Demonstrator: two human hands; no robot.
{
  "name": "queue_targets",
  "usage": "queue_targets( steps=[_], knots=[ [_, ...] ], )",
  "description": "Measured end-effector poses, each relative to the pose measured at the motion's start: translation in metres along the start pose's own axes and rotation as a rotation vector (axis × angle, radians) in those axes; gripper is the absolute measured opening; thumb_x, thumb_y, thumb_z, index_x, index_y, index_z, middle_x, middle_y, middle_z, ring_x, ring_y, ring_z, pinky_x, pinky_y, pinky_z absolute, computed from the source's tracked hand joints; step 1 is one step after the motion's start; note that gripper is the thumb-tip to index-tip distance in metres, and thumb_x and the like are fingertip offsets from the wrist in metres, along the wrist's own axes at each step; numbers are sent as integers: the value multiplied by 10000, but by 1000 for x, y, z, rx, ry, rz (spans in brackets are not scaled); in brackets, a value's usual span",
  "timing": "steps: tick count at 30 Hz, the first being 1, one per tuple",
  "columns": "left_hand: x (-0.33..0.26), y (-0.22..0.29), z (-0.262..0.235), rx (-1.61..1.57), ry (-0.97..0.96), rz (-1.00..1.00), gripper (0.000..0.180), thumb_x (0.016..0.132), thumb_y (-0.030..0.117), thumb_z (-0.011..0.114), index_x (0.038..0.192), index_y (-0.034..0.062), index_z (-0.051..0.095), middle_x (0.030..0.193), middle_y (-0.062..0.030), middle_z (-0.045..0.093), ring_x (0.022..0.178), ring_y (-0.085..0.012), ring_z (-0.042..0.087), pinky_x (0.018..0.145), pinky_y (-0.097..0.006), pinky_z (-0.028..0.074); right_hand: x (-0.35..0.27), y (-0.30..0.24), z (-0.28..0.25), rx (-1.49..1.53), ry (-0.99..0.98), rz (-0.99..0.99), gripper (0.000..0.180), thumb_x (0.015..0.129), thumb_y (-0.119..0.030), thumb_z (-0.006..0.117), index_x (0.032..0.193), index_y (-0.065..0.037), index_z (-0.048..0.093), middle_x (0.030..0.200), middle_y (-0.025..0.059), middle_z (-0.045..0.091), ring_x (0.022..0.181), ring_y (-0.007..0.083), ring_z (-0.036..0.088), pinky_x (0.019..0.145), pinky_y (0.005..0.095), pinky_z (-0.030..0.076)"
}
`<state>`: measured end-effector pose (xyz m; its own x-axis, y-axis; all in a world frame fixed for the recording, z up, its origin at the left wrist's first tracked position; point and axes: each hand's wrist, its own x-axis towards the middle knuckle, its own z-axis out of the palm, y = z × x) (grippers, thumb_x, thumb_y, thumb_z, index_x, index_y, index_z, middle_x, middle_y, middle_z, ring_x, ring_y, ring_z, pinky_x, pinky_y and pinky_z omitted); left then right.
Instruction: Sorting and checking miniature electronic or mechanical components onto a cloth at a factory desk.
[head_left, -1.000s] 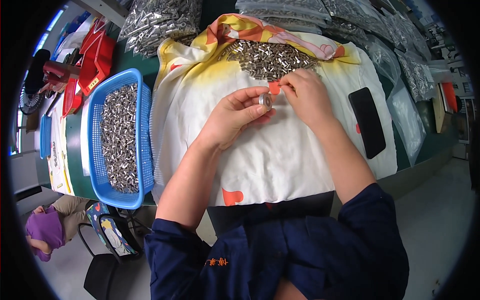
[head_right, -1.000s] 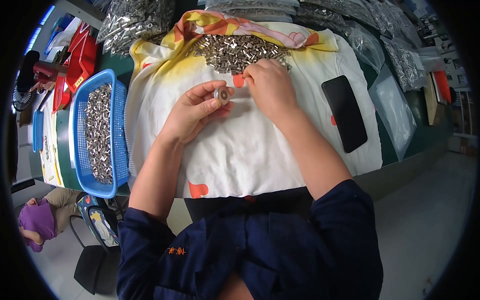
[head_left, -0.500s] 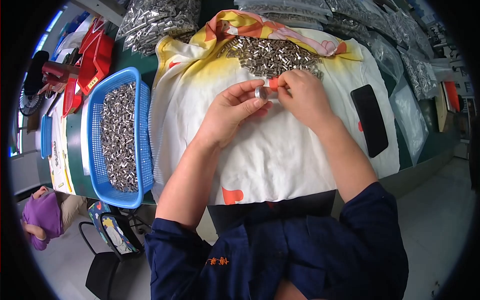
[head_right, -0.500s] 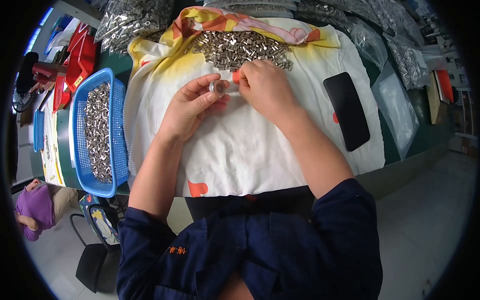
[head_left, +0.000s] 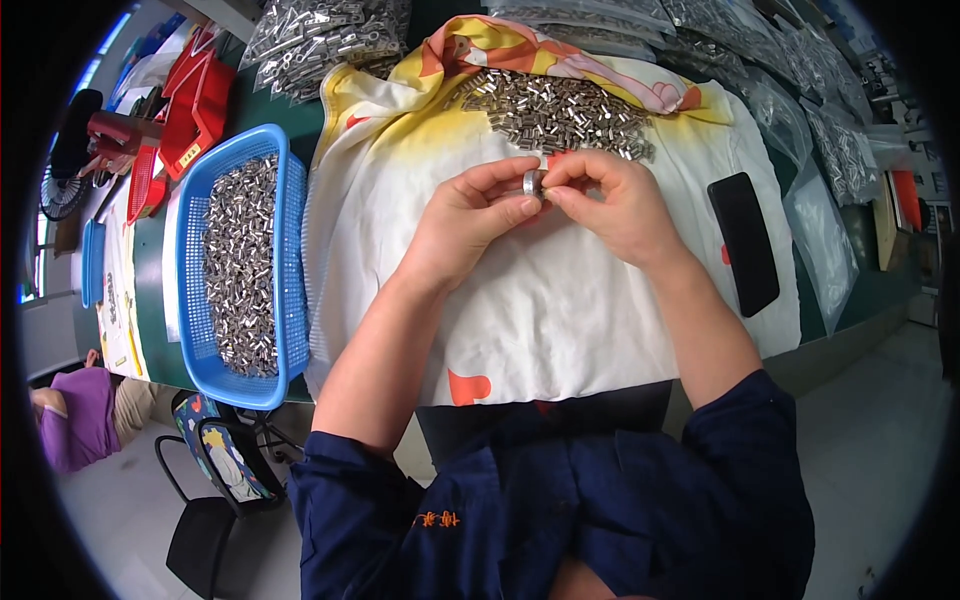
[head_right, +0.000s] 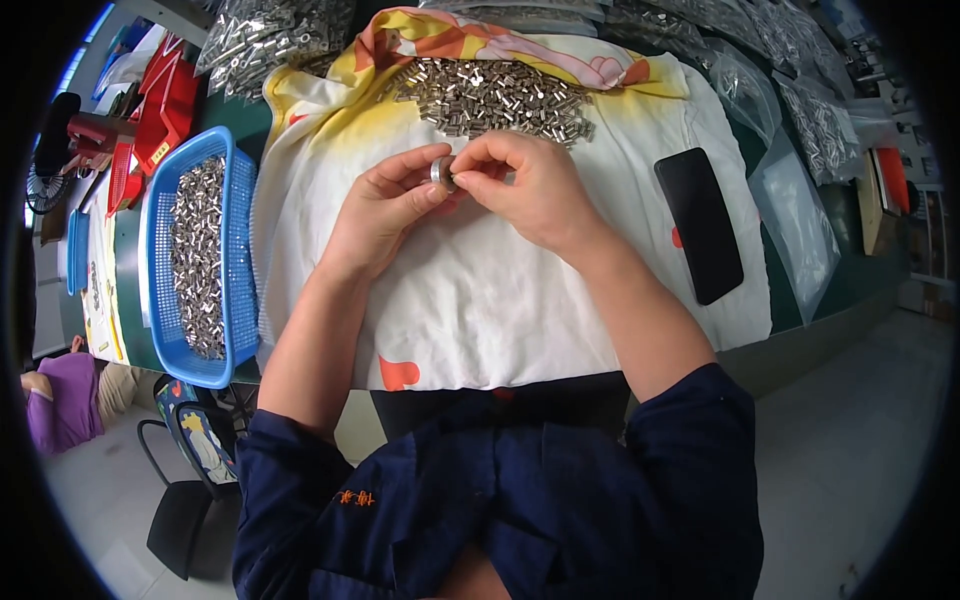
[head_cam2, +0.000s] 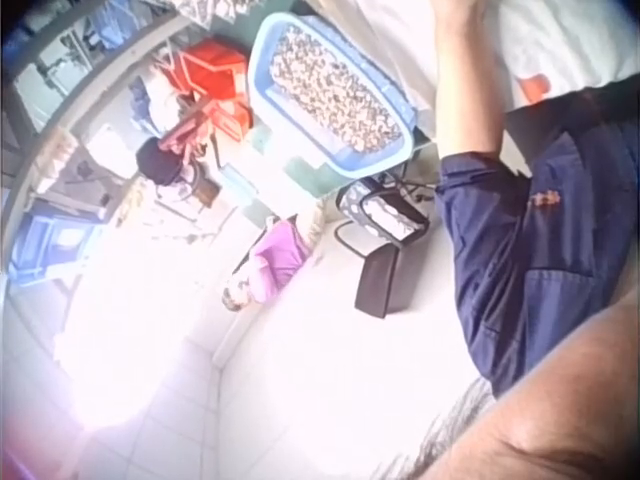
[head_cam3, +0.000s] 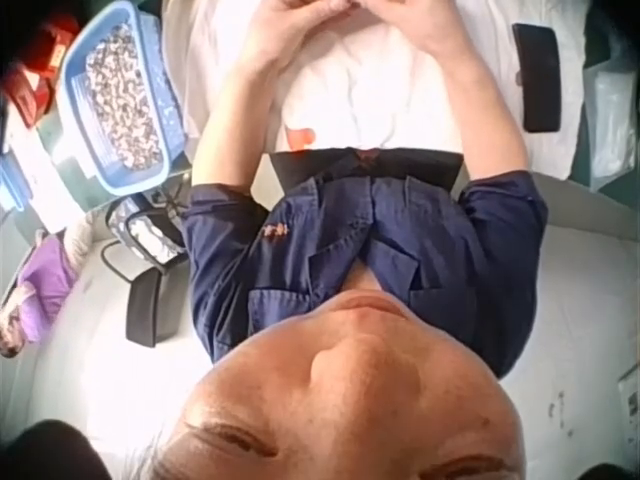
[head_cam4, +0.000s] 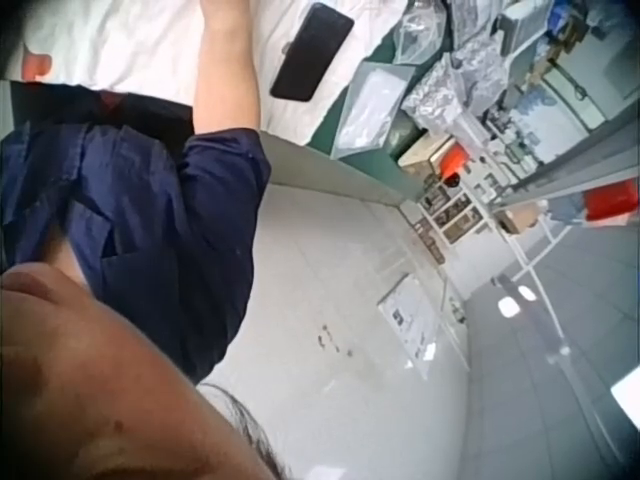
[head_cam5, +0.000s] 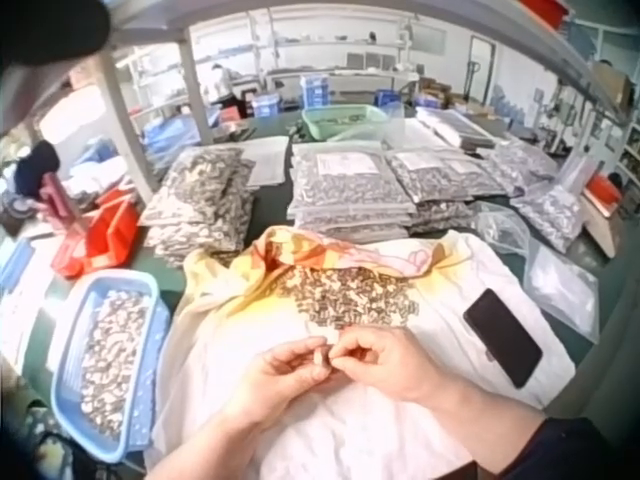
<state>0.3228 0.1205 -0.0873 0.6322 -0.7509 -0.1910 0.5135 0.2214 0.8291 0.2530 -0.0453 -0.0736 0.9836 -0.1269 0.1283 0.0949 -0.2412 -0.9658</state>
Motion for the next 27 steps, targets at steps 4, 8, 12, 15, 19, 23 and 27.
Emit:
queue_targets(
  steps=[4,8,12,15,19,23,27],
  knots=[
    [0,-1,0,48,-16,5,364,799,4,601,1154,-2,519,1019,-78,593,912,-141,571,819,-268,467,0,3,1,-23,27,-50,83,755,-42,607,829,-6,615,766,57,620,689,123,592,623,243,468],
    [-2,1,1,57,14,-2,359,798,4,603,1148,-8,523,1002,-79,598,896,-136,574,814,-260,466,-2,-4,6,-185,92,-189,68,750,-38,604,813,-17,611,735,49,601,689,135,591,605,263,467],
    [-2,1,2,211,64,12,356,794,-2,605,1141,-19,525,978,-71,600,863,-118,575,790,-241,471,-2,-6,7,-539,127,-395,55,753,-36,599,804,-18,603,724,40,592,699,134,593,607,264,468],
    [0,0,3,189,63,1,352,793,-3,607,1134,-27,527,962,-64,600,841,-107,573,773,-228,474,-3,-4,2,-423,119,-344,56,742,-31,608,794,-15,594,726,41,598,674,118,583,607,245,461],
    [-3,0,6,81,22,-92,349,798,9,607,1134,-36,523,956,-65,600,830,-110,576,772,-226,473,-1,-2,-4,-56,-59,23,34,760,-32,600,778,-8,584,733,32,611,666,89,564,617,234,458],
    [-5,-1,7,13,31,-128,346,799,15,608,1129,-43,523,958,-66,600,832,-116,579,777,-229,472,2,7,-9,144,-181,194,22,782,-13,589,803,-6,590,811,2,580,725,78,540,668,218,450],
    [-12,-2,16,177,-38,-132,344,803,49,619,1126,-33,532,942,-43,604,813,-84,567,753,-212,464,12,12,-17,85,57,122,43,787,-23,583,826,-20,600,787,11,578,724,82,548,677,213,446]
  ],
)
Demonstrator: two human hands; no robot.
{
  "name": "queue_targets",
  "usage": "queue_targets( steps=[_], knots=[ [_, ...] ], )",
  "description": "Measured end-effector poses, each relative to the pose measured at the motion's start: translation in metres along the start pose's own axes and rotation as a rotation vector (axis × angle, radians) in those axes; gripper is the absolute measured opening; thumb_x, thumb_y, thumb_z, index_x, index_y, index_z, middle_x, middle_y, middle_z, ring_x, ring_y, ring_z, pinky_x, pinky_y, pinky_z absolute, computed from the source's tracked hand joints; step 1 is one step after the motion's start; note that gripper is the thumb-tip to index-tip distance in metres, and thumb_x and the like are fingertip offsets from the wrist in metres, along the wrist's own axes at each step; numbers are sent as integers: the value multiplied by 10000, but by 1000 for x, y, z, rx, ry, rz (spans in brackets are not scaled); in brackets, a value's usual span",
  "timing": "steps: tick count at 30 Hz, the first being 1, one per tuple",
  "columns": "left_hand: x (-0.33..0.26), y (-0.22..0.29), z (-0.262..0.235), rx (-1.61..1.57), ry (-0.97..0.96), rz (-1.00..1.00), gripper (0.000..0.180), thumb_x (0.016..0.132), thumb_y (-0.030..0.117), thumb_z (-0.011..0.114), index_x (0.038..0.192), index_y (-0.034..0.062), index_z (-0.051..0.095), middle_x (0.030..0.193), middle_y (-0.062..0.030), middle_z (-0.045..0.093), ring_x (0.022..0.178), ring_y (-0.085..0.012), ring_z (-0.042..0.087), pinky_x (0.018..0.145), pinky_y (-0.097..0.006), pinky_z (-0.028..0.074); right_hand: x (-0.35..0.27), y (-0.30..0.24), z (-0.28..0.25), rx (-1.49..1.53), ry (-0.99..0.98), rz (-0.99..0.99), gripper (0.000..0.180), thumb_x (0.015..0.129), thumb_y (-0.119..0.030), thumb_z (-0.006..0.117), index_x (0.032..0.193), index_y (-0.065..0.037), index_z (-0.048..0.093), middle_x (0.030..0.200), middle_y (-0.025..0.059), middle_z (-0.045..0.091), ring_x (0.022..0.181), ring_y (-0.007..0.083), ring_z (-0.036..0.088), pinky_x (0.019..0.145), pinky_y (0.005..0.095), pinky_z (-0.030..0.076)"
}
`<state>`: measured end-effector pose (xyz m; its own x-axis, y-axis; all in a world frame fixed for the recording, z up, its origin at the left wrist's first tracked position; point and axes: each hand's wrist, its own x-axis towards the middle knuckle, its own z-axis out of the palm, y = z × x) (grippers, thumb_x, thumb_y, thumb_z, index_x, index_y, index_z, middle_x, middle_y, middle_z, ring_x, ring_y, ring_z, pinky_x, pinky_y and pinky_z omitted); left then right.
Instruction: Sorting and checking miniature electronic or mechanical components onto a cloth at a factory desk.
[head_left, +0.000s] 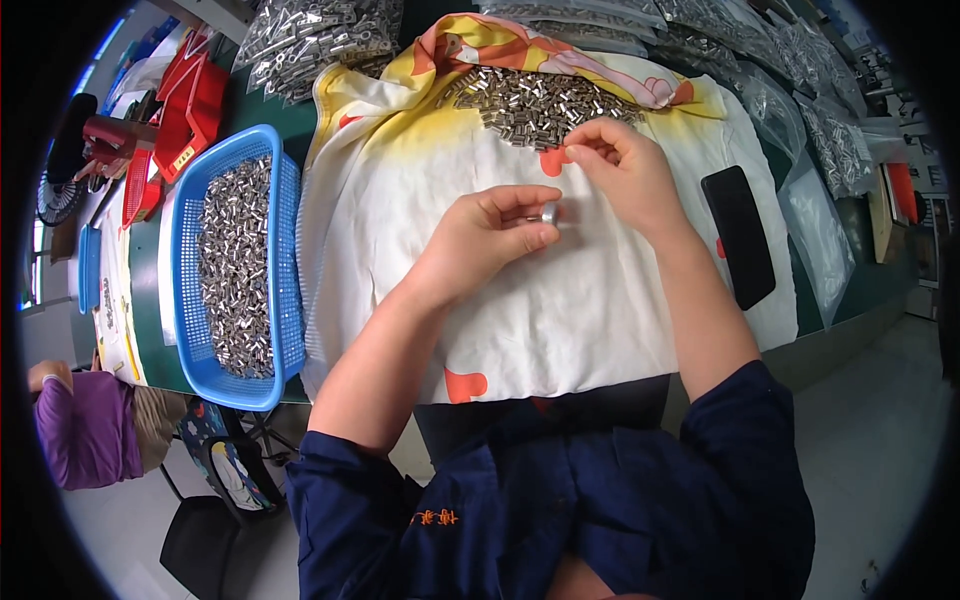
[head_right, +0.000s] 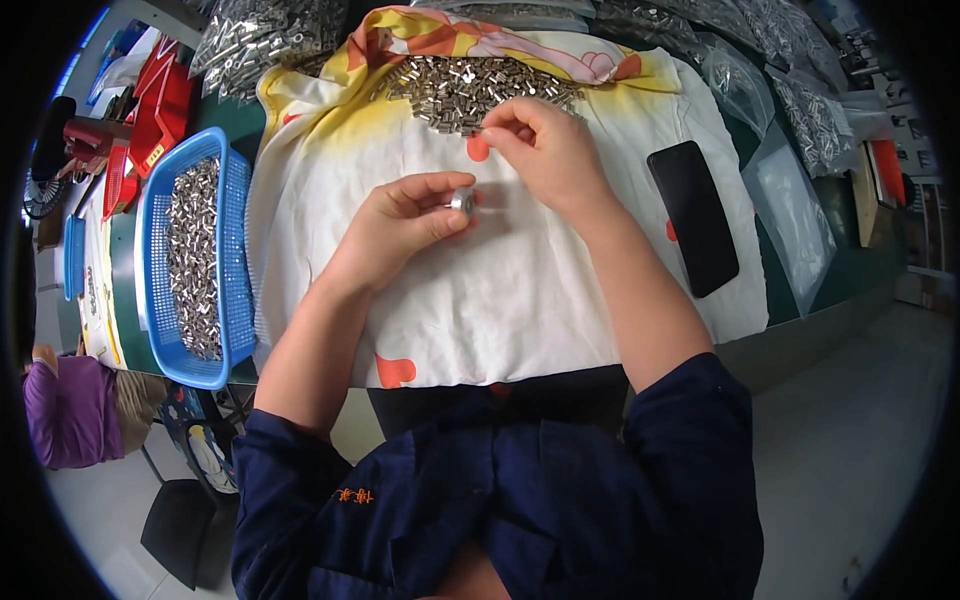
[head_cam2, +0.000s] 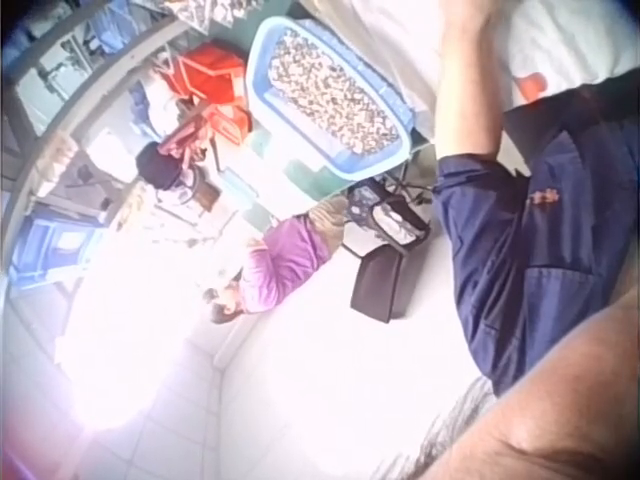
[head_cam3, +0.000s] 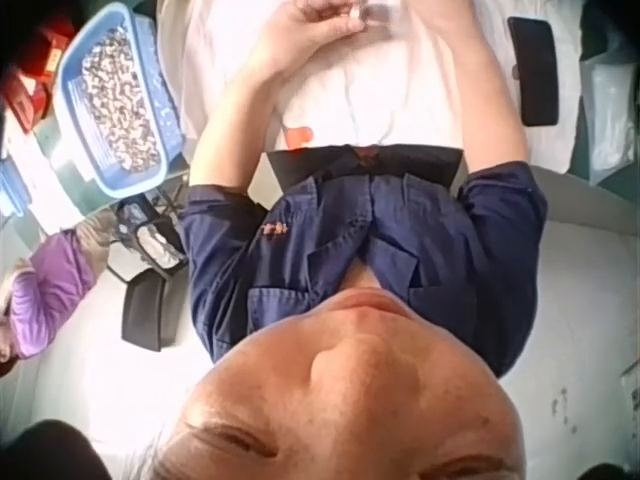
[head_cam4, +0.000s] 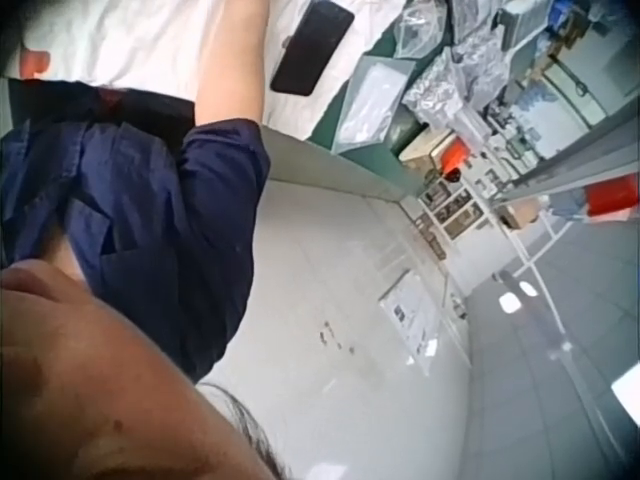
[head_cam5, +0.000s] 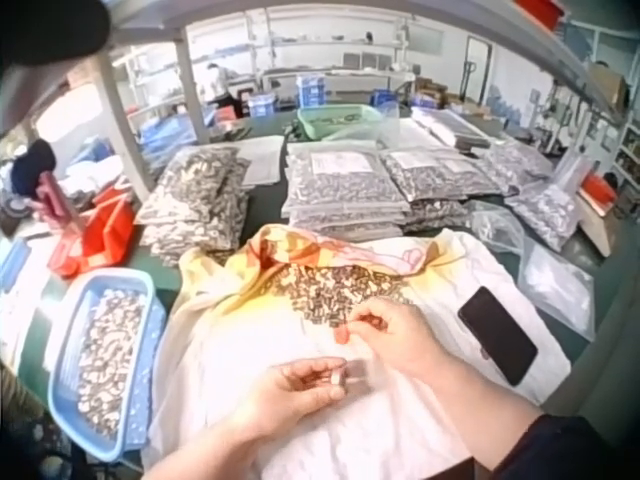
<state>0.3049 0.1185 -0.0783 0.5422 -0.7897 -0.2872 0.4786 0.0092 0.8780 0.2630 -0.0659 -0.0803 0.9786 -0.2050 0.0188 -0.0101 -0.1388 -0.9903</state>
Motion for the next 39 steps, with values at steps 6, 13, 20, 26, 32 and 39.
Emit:
queue_targets(
  steps=[6,13,20,26,32,39],
  knots=[
    [-3,-1,4,322,-73,63,361,785,74,648,1116,-21,543,928,-19,612,802,-54,554,759,-201,456,8,17,17,-898,199,-513,136,708,-92,638,844,-79,649,808,53,565,780,241,531,704,335,441],
    [-2,0,-1,215,-77,56,356,788,67,641,1121,-13,542,967,-30,610,856,-63,547,790,-214,455,4,14,20,-946,201,-472,82,697,-93,630,777,-80,643,770,46,561,773,237,523,698,354,430],
    [4,4,-8,-26,5,47,348,812,49,603,1148,17,519,1059,-87,600,896,-141,588,745,-234,463,-1,7,18,-1087,131,-416,75,661,-64,606,735,-77,612,769,60,568,800,244,528,735,352,415],
    [7,-1,-14,-75,23,102,353,816,63,602,1155,25,511,1057,-96,600,887,-164,599,728,-239,466,-6,3,17,-1023,91,-444,87,668,-25,607,750,-42,588,765,90,563,773,274,529,710,375,431],
    [5,3,-12,-75,52,86,357,813,68,608,1152,19,510,1041,-94,604,892,-169,601,736,-244,471,-8,-4,23,-1164,78,-370,98,669,-31,621,700,-31,528,753,112,552,779,288,529,711,378,432],
    [8,0,-14,-87,54,96,367,810,76,614,1157,22,507,1048,-95,601,897,-171,602,736,-243,474,-7,-2,19,-1088,69,-299,158,644,-77,660,748,-30,551,744,114,577,765,265,556,728,355,449]
  ],
)
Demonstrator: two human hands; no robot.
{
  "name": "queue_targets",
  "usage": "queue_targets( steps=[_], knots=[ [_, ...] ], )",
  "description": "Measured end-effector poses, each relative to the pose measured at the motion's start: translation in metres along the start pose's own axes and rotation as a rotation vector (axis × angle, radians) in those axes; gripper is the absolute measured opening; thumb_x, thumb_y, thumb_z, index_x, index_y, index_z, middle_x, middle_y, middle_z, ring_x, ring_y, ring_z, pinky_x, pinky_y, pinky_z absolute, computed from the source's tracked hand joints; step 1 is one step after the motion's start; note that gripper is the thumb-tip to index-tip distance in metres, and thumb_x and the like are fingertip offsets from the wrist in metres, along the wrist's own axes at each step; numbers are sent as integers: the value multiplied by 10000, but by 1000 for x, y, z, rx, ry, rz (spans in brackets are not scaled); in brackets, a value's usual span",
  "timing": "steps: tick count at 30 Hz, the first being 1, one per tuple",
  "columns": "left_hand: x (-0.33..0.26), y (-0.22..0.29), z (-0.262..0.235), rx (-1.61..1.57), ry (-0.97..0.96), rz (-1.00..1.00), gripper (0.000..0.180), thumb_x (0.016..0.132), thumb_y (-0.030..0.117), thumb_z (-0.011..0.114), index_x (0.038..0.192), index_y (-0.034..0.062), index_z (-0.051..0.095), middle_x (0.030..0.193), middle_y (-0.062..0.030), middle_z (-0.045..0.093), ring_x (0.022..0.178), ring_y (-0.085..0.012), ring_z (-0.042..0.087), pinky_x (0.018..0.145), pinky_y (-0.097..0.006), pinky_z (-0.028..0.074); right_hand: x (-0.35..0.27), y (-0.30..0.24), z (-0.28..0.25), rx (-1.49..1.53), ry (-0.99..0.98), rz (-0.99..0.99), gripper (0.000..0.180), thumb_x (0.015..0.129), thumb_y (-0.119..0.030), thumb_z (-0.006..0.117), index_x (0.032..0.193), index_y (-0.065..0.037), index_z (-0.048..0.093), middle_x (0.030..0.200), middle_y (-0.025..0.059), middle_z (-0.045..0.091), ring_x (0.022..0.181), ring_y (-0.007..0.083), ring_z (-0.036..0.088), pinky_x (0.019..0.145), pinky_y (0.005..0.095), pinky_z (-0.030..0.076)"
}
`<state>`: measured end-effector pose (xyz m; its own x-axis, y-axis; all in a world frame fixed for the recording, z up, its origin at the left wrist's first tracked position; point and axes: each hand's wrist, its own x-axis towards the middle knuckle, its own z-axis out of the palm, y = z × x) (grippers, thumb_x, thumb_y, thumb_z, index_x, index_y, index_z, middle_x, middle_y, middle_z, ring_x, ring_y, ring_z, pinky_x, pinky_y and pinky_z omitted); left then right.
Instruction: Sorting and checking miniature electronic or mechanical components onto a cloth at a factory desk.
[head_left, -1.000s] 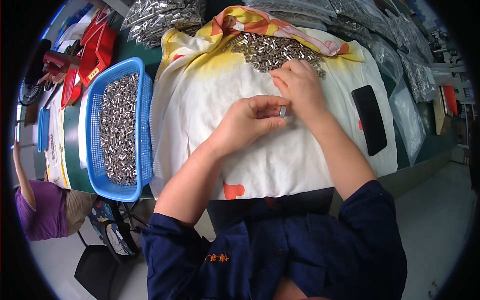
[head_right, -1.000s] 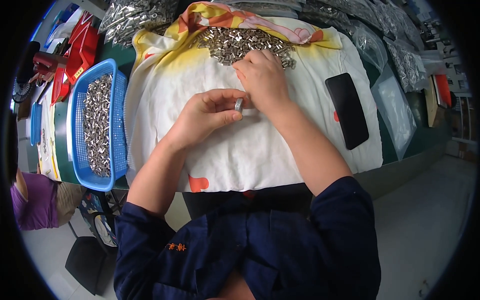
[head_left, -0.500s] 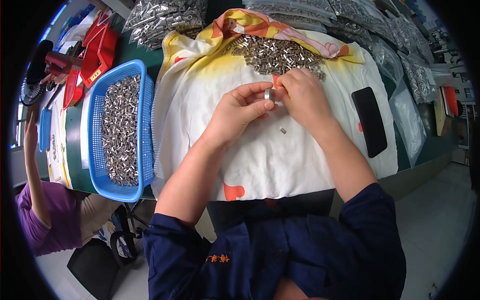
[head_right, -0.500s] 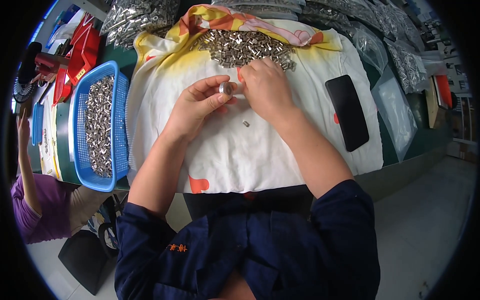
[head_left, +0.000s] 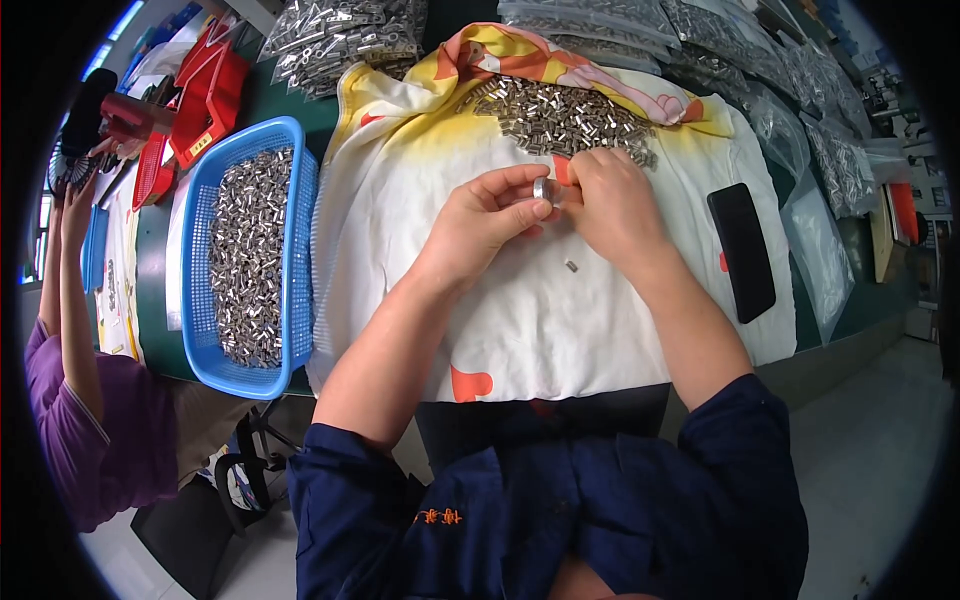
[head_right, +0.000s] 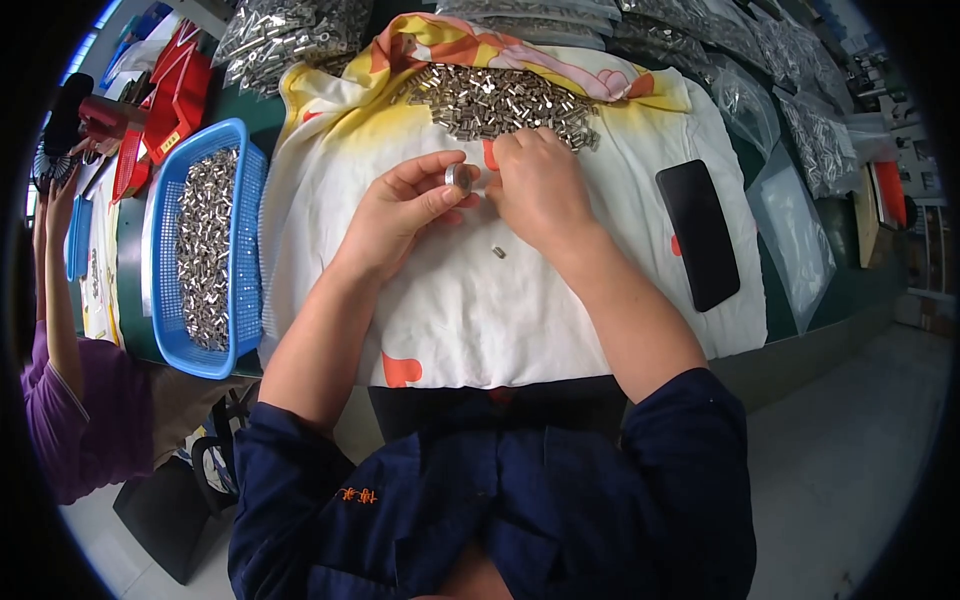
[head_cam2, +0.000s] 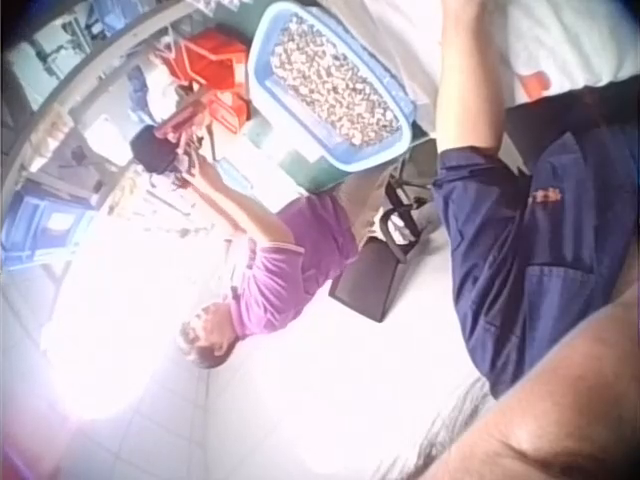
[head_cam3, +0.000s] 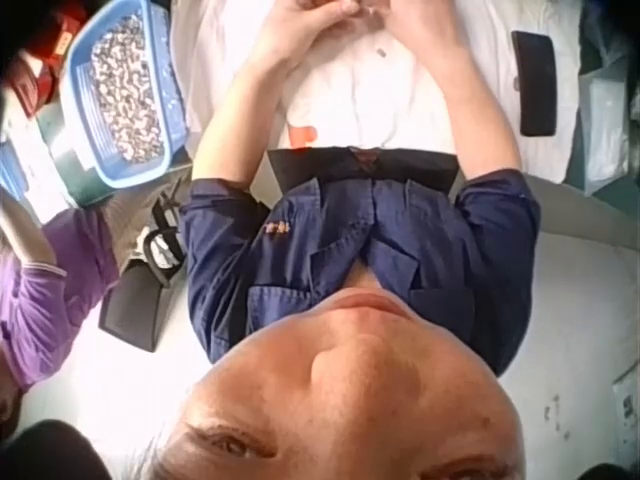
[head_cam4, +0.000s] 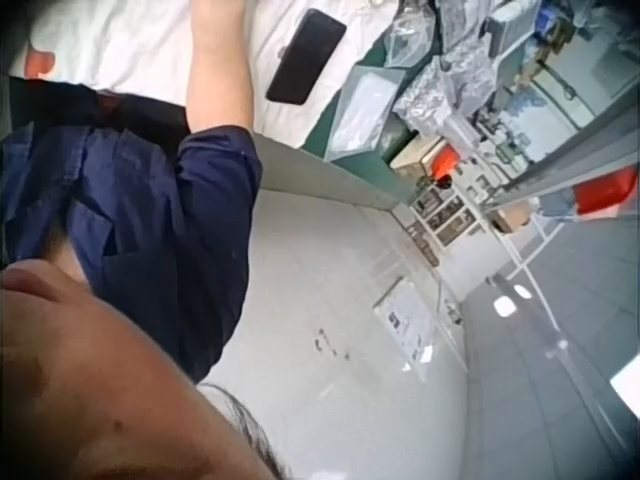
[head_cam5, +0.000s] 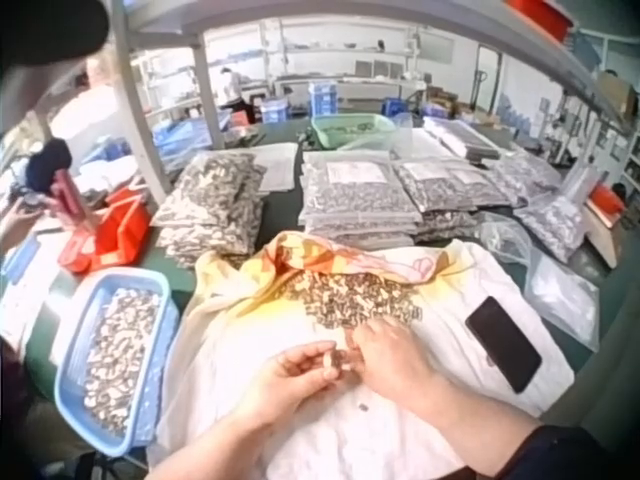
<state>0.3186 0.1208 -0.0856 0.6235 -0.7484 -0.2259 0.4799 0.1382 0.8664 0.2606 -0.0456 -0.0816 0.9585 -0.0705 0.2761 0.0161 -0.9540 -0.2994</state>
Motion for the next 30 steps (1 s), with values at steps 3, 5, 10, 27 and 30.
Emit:
queue_targets(
  steps=[3,5,10,27,30],
  knots=[
    [-1,0,-2,-25,9,5,372,809,74,615,1161,23,504,1051,-93,600,894,-168,601,736,-242,473,2,-6,-12,294,-76,185,126,672,-34,632,756,-25,538,731,84,566,723,185,548,682,291,445],
    [-1,-1,-4,-26,30,34,375,808,72,616,1162,23,504,1053,-91,600,887,-160,598,740,-242,473,2,-8,-14,556,-178,358,109,696,6,603,774,-23,532,723,53,552,717,115,533,657,245,431],
    [2,-3,-3,-65,19,45,364,808,47,607,1157,14,508,1018,-88,603,887,-148,592,764,-251,473,-3,-1,-9,1129,-139,205,77,787,16,560,857,-8,580,834,3,567,772,56,520,701,201,430],
    [-1,-2,2,228,99,97,374,790,13,618,1149,-18,516,962,-72,605,862,-111,577,772,-222,475,-8,-11,-11,625,98,-39,88,741,-12,606,828,-2,617,782,56,613,705,126,576,641,248,457],
    [-1,1,2,156,87,60,374,789,13,619,1149,-14,520,971,-68,602,855,-106,574,774,-219,471,-7,-8,-17,729,16,25,70,746,-2,604,815,8,606,791,39,608,723,110,563,667,238,451]
  ],
)
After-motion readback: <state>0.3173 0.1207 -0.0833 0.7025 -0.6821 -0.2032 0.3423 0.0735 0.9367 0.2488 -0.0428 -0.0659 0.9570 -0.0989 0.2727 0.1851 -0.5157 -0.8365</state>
